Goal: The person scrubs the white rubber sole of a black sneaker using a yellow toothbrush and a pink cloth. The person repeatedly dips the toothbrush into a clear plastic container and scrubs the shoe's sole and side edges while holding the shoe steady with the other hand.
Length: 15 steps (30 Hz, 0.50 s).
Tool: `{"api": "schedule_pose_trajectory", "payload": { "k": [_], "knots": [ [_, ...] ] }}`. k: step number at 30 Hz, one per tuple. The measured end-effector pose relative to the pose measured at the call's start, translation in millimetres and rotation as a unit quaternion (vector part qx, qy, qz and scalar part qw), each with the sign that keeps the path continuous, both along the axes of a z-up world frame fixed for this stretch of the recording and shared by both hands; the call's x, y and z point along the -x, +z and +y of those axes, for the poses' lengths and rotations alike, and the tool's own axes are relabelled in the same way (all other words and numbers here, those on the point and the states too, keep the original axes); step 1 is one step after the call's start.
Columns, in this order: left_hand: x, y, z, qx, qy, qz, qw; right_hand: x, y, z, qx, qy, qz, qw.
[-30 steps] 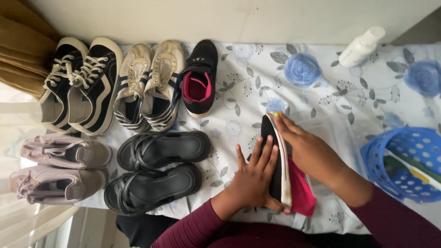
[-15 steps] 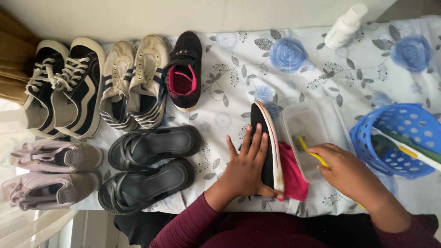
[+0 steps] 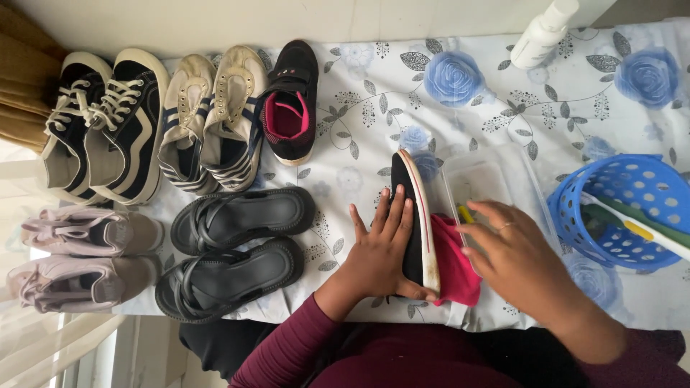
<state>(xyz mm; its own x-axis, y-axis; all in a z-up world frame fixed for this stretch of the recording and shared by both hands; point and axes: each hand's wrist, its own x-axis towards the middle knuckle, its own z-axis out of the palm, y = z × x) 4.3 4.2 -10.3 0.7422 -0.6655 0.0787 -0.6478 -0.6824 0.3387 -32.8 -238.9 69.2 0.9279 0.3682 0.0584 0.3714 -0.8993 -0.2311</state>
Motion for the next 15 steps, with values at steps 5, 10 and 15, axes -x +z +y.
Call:
{"api": "schedule_pose_trajectory", "payload": {
  "k": [5, 10, 15],
  "knots": [
    [-1, 15, 1, 0.009, -0.009, 0.064, 0.998, -4, -13, 41, 0.132, -0.042, -0.064, 0.988],
    [0, 19, 2, 0.005, -0.003, 0.085, 0.996, -6, -16, 56, 0.199, -0.064, -0.093, 0.973],
    [-1, 21, 2, 0.007, -0.002, 0.083, 0.997, -15, -22, 61, 0.218, -0.071, -0.114, 0.967]
  ]
}}
